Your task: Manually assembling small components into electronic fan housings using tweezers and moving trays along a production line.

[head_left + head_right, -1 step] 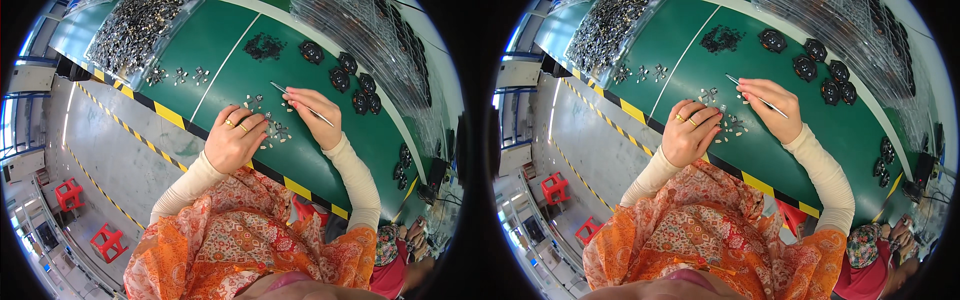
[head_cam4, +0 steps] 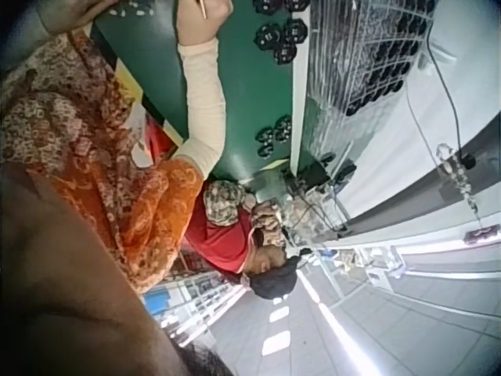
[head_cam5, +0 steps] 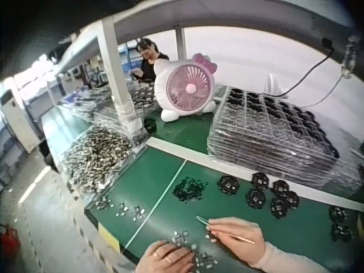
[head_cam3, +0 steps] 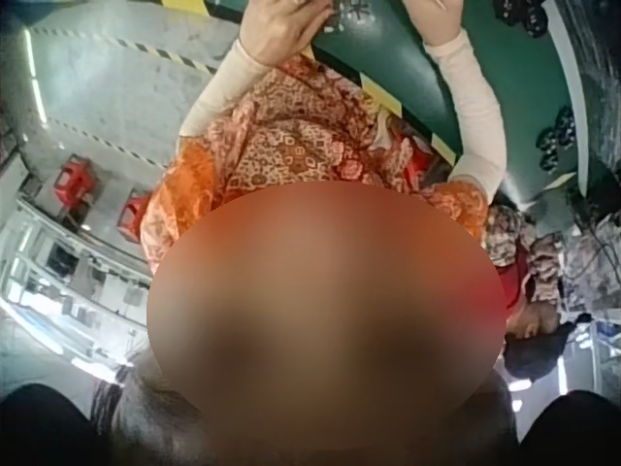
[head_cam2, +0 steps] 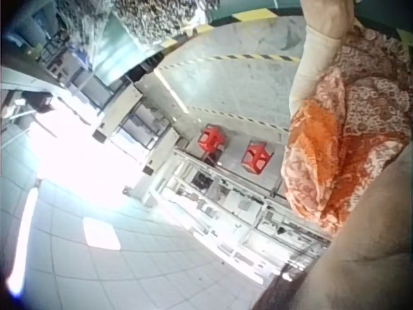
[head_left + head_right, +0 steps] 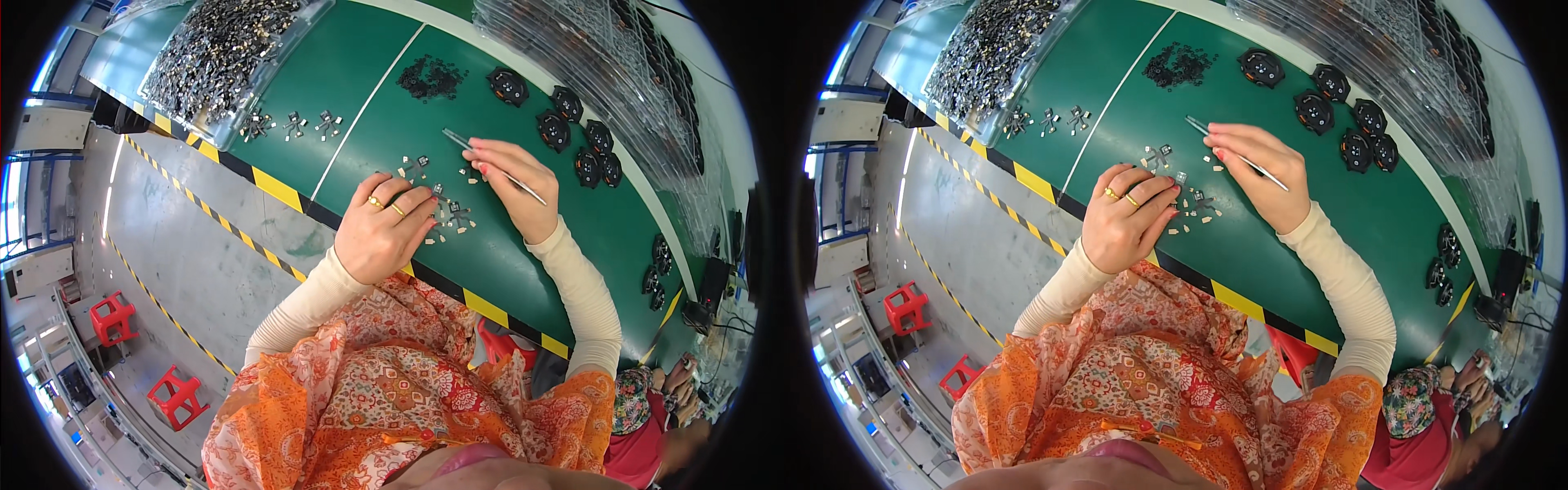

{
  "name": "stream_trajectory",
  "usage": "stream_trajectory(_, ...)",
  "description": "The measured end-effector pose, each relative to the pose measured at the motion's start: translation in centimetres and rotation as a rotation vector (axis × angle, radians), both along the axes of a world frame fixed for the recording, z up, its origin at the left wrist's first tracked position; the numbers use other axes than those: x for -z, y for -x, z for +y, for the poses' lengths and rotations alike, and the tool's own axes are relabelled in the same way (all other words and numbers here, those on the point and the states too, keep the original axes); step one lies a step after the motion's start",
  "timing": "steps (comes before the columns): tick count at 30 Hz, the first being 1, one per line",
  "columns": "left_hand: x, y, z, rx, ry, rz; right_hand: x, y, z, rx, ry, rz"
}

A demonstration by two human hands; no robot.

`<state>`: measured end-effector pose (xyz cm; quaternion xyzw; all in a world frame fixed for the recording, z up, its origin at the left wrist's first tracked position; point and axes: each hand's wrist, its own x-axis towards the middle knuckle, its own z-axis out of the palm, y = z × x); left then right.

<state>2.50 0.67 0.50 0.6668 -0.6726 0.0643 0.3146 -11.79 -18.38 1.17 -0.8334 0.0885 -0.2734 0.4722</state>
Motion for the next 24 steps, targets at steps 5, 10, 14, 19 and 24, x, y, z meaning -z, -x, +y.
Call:
stream_trajectory(5,0.0,0.1,0.0,0.015,-0.007,0.013,0.1,-1.2,-0.4,0.057,-0.105,-0.027)
stream_trajectory(10,-0.3,0.1,-0.1,0.019,-0.021,0.043,0.7,-1.4,-0.9,0.061,-0.236,-0.048)
stream_trajectory(14,-0.2,0.0,0.0,0.015,-0.027,0.057,0.4,-0.7,-0.5,0.070,-0.238,-0.036)
stream_trajectory(19,-0.3,0.1,0.0,0.021,-0.043,0.062,0.3,-0.4,-0.7,0.074,-0.199,-0.054)
stream_trajectory(24,-0.4,0.1,-0.1,0.024,-0.048,0.057,0.6,-0.9,-0.8,0.083,-0.206,-0.036)
